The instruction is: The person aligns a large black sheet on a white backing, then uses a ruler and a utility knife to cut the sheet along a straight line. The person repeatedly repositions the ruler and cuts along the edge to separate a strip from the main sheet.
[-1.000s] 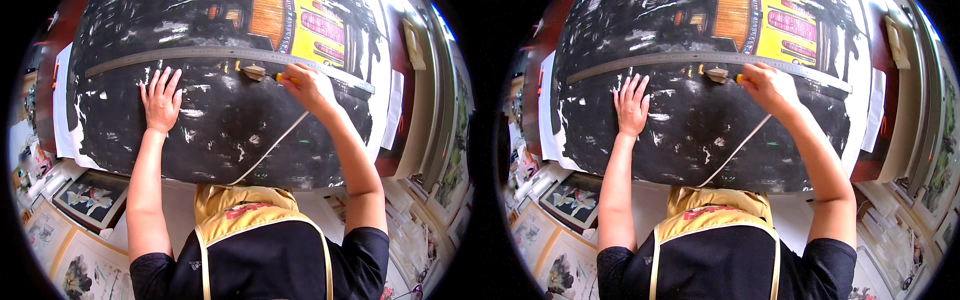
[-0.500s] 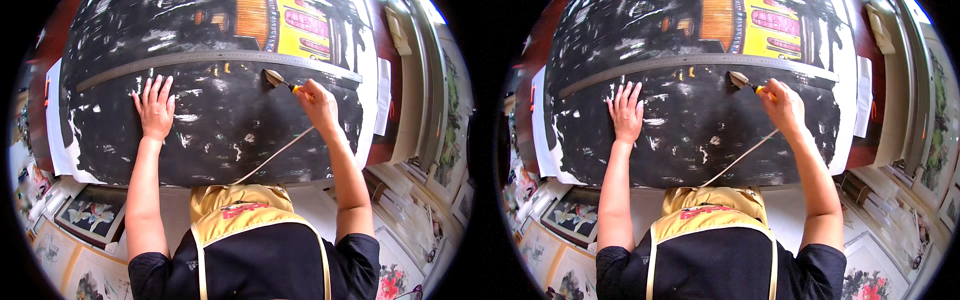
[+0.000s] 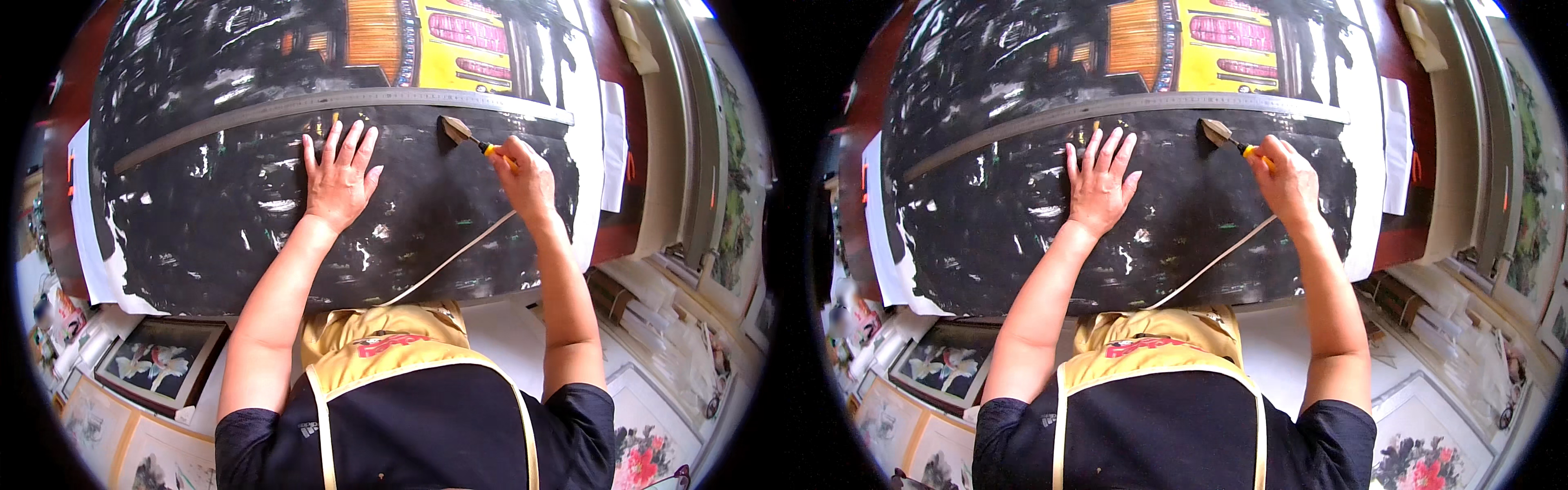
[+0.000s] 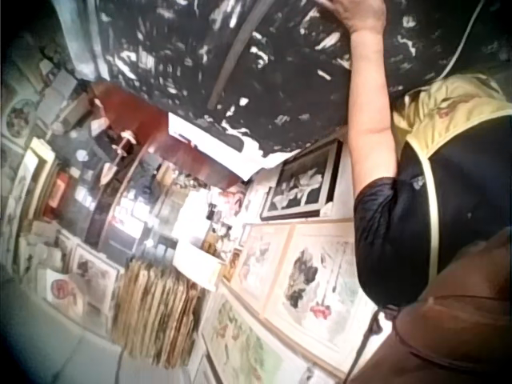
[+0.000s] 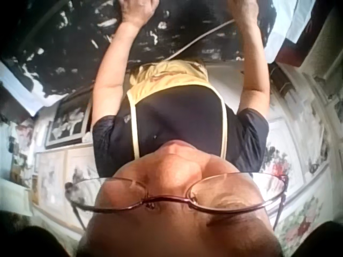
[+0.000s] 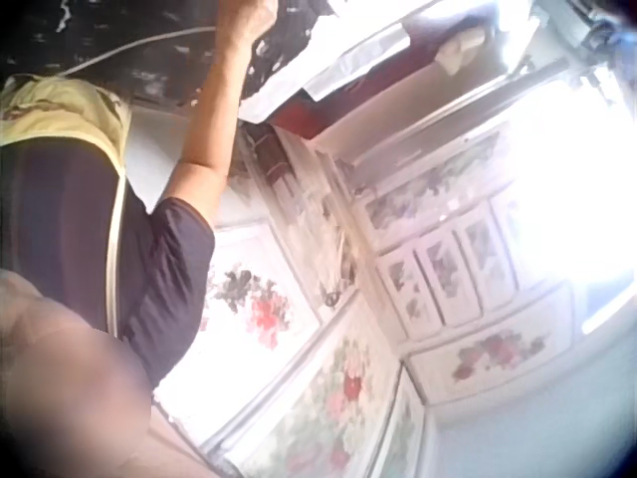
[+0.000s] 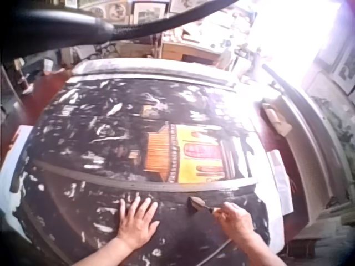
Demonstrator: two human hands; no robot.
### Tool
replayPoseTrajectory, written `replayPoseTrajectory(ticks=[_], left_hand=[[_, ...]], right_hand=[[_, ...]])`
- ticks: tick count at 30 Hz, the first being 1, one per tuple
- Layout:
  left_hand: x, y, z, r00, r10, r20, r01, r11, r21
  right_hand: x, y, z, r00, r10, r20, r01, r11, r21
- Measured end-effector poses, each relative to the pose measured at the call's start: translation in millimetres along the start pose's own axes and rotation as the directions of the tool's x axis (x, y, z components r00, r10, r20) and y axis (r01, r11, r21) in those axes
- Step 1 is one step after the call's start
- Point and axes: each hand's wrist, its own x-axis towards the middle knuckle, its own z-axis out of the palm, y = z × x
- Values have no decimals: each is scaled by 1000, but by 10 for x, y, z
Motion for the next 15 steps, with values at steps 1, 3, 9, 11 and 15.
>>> replayPoseTrajectory(ticks=[1,3,9,11,15], left_hand=[[10,11,-5,1000,-3,-11,3,1000,-5],[14,12,-22,1000,-4,-24,4,1000,-13],[-49,-79,36,985,-115,-131,102,989,-102],[-36,-78,63,972,-130,-194,105,985,-133],[-46,-72,77,954,-168,-250,126,977,-174]], right_hand=[[27,37,-32,998,-56,28,56,998,9],[158,-94,-27,980,-183,79,181,983,39],[664,-636,212,897,-397,196,395,917,51],[769,-732,307,877,-438,196,429,899,89],[824,-704,271,864,-463,199,452,886,102]])
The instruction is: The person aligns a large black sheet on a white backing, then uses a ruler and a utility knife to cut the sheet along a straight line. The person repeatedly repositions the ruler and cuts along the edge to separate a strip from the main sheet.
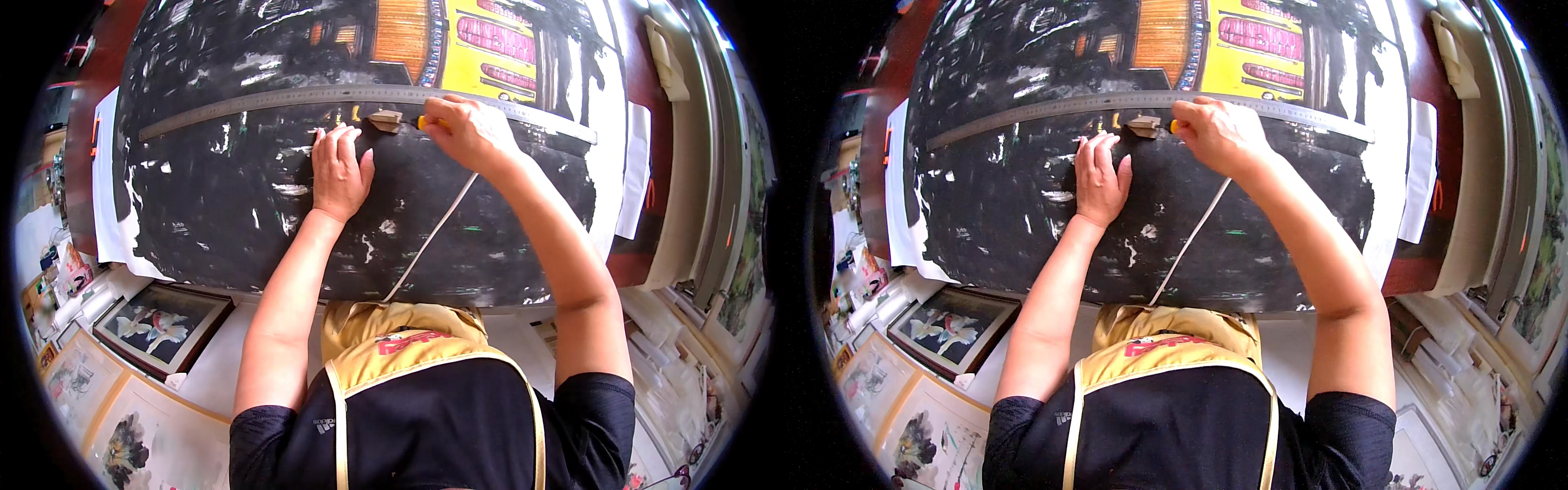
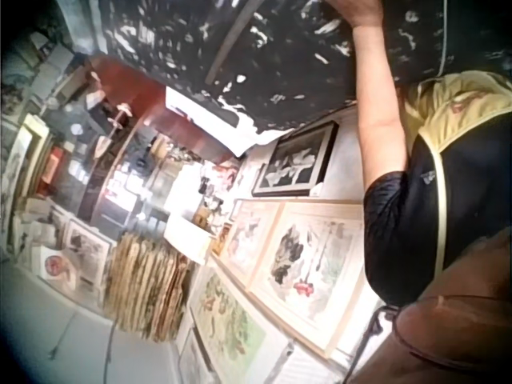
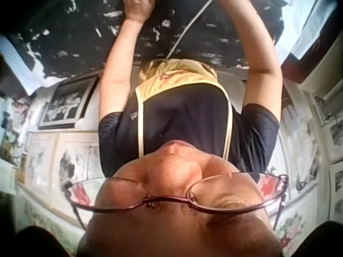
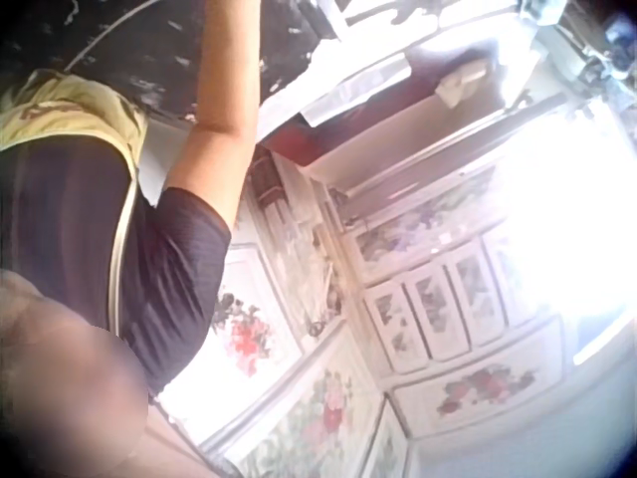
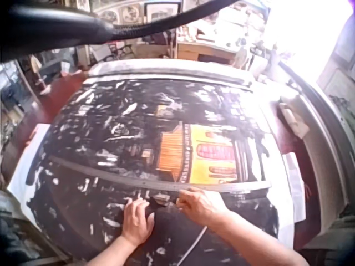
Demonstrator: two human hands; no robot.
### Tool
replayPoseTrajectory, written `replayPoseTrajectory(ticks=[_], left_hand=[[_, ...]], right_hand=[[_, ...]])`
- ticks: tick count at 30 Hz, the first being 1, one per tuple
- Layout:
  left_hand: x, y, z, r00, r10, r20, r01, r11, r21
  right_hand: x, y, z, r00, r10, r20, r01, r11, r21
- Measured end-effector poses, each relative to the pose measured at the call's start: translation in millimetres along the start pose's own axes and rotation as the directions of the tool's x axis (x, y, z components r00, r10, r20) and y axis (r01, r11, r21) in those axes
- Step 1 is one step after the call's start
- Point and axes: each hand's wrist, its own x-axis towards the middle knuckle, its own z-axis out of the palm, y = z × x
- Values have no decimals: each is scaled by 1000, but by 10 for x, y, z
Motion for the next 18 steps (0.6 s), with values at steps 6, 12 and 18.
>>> replayPoseTrajectory(ticks=[6,12,18], left_hand=[[27,77,-23,998,41,51,-46,995,91],[89,342,19,988,73,139,-91,987,134],[141,828,297,968,76,240,-101,991,94]], right_hand=[[-647,575,-353,995,103,15,-103,995,-5],[-681,637,-377,990,138,26,-136,988,-67],[-1089,947,-571,975,221,-2,-221,975,-3]])
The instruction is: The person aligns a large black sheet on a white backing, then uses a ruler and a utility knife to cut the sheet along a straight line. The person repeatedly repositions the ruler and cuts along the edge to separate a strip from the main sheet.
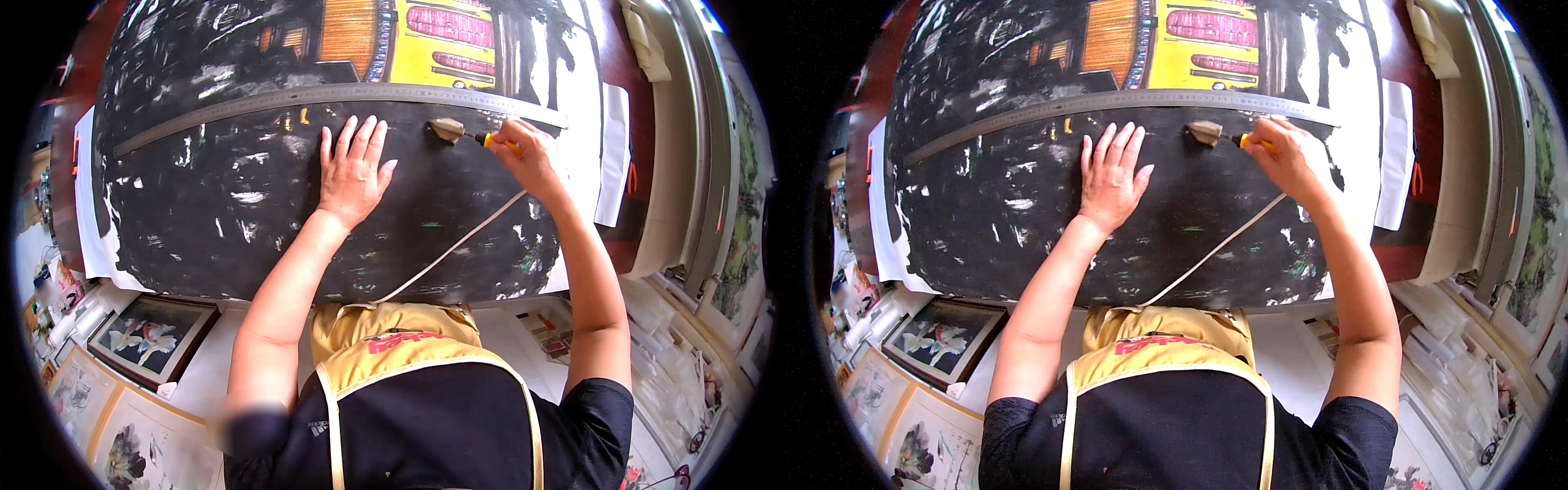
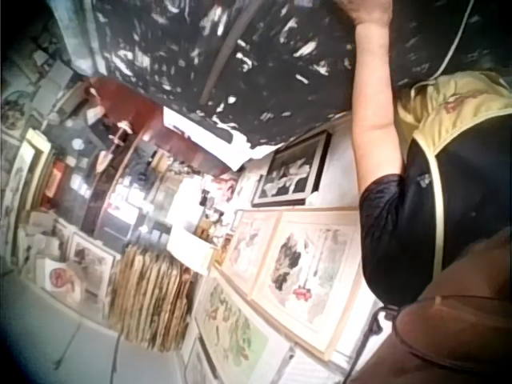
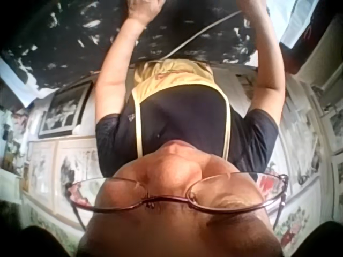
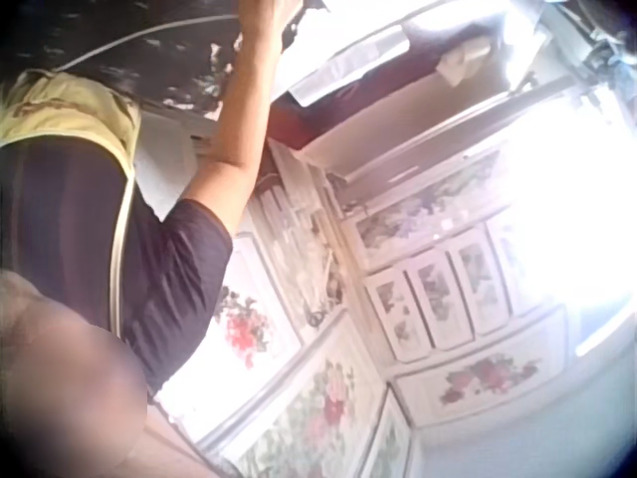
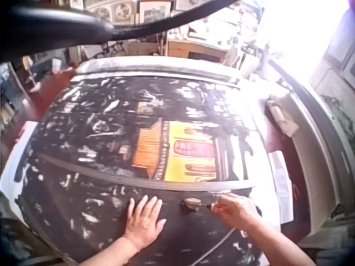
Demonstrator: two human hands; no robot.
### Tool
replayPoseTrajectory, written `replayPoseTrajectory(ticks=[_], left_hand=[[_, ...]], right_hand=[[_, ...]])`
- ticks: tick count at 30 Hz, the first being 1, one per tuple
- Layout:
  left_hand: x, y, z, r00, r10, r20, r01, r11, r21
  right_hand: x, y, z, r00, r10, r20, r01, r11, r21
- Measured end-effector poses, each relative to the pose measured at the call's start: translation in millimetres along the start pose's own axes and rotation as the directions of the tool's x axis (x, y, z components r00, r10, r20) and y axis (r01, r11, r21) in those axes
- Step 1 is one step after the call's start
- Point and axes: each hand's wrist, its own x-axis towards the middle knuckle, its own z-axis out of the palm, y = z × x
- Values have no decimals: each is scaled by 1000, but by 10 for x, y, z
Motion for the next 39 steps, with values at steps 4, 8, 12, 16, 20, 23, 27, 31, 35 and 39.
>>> replayPoseTrajectory(ticks=[4,8,12,16,20,23,27,31,35,39], left_hand=[[78,206,112,1000,1,-30,-1,1000,-3],[80,231,178,1000,-1,-30,3,998,56],[93,230,190,990,-35,-134,32,999,-26],[38,176,233,976,-73,-205,56,995,-86],[61,178,196,959,-79,-272,32,984,-173],[24,149,187,954,-117,-275,59,976,-211],[-23,97,150,934,-102,-342,25,975,-223],[-19,76,157,929,-116,-350,17,962,-273],[-9,82,152,926,-151,-346,37,948,-316],[37,140,128,932,-144,-332,43,955,-295]], right_hand=[[23,24,1,999,-48,13,48,997,-58],[163,-40,48,993,-114,16,114,993,-38],[310,-201,99,985,-168,38,168,986,0],[310,-161,89,981,-187,41,188,982,-12],[285,-31,67,982,-185,43,186,983,-7],[351,-176,139,974,-226,31,225,974,21],[596,-561,367,965,-261,11,260,963,72],[682,-737,387,968,-250,29,249,968,25],[487,-524,212,983,-172,65,173,985,-12],[94,-70,60,995,-101,27,101,994,-31]])
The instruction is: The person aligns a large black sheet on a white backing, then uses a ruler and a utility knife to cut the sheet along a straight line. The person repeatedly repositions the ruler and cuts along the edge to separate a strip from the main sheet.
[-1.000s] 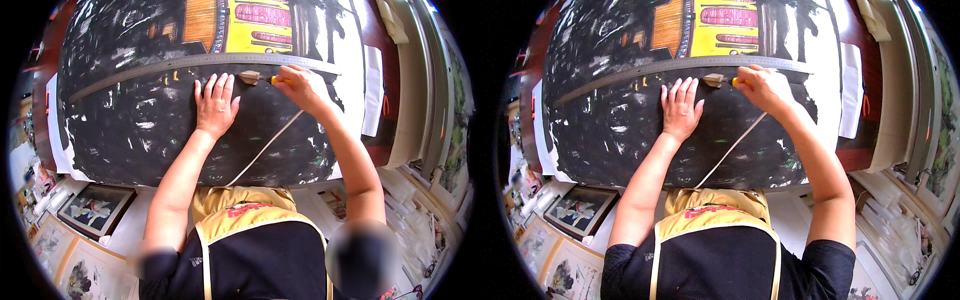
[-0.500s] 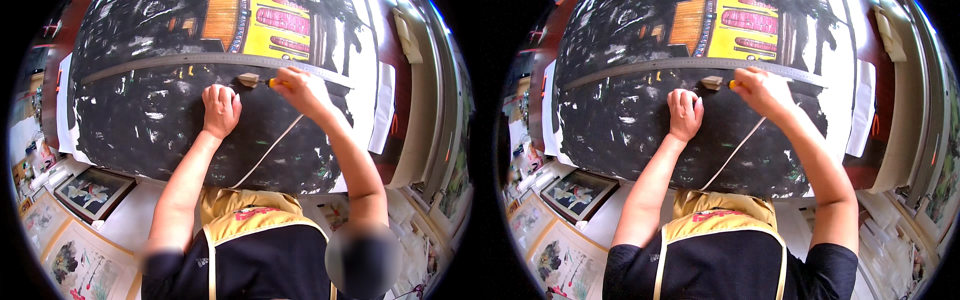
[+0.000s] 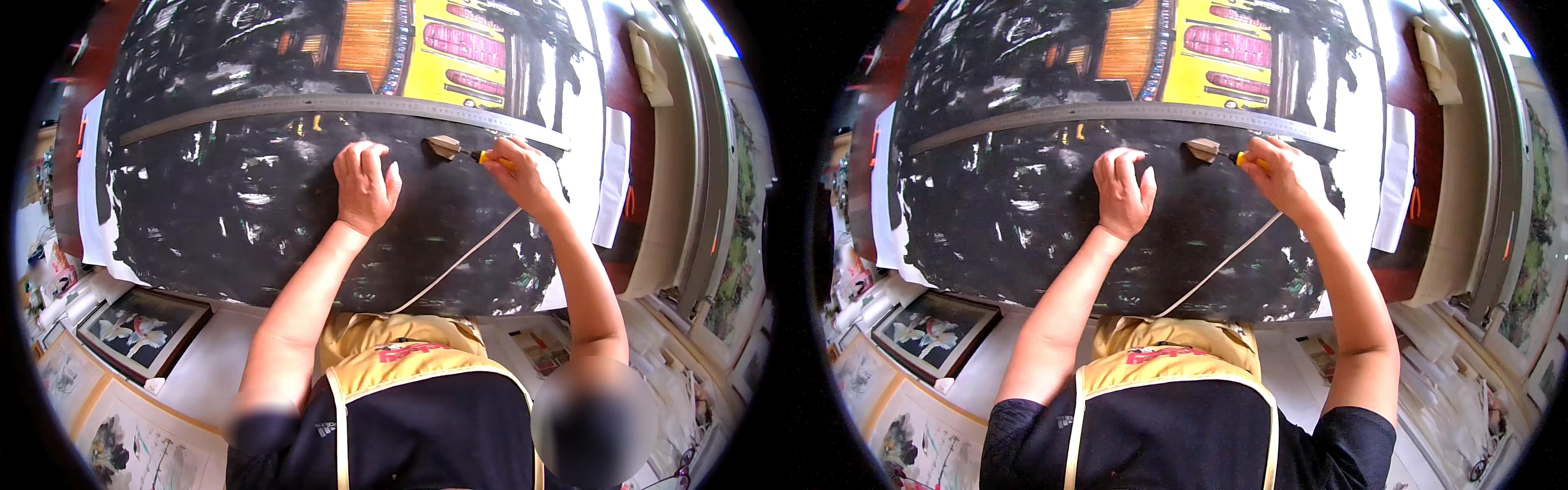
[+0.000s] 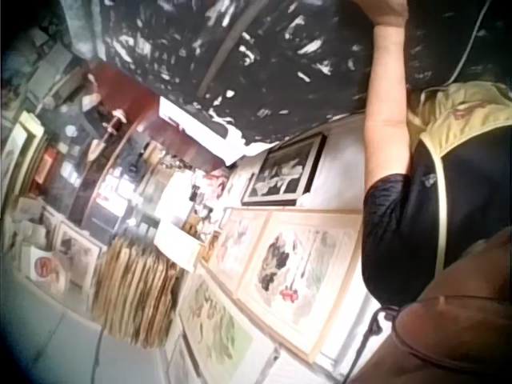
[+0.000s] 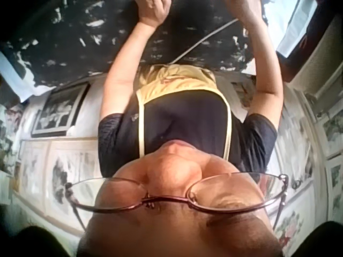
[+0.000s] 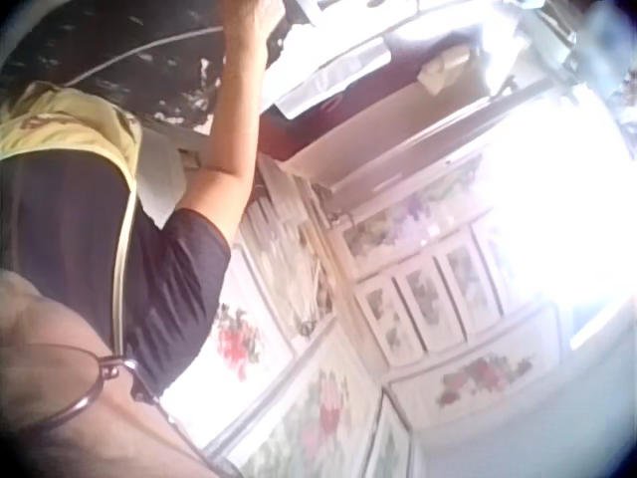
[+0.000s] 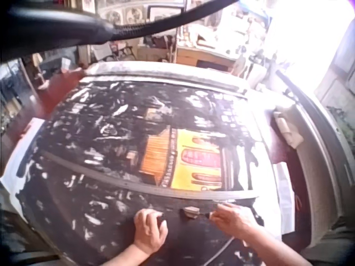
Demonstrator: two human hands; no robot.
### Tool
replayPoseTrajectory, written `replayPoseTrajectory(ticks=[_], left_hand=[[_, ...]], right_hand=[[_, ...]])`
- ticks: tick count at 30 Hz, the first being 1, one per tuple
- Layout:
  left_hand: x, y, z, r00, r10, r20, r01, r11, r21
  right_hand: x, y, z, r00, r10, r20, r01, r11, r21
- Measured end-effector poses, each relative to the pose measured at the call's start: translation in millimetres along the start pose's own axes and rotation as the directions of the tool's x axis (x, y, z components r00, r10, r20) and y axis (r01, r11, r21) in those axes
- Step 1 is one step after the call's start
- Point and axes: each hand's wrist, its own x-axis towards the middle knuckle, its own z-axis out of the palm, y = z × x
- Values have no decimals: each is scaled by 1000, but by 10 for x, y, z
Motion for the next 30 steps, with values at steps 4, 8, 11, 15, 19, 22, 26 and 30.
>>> replayPoseTrajectory(ticks=[4,8,11,15,19,22,26,30], left_hand=[[38,77,20,978,-5,209,-54,959,277],[15,57,69,950,-44,310,-65,940,335],[-12,170,63,955,-55,292,-46,944,328],[-93,556,166,953,2,304,-79,967,241],[-196,728,344,947,4,321,-90,963,253],[-226,719,380,951,13,310,-100,959,265],[-233,736,380,946,9,323,-109,950,292],[-223,758,374,941,2,339,-115,943,313]], right_hand=[[-92,11,-59,998,55,14,-55,998,-21],[-182,149,-109,997,75,-27,-76,997,-25],[-323,381,-239,989,139,-41,-136,989,56],[-255,366,-234,998,49,-26,-45,990,134],[-57,317,-82,999,-46,-9,46,999,26],[-89,416,-131,999,-40,-23,41,998,53],[-335,651,-339,1000,27,-2,-27,997,79],[-450,637,-418,997,69,20,-70,997,40]])
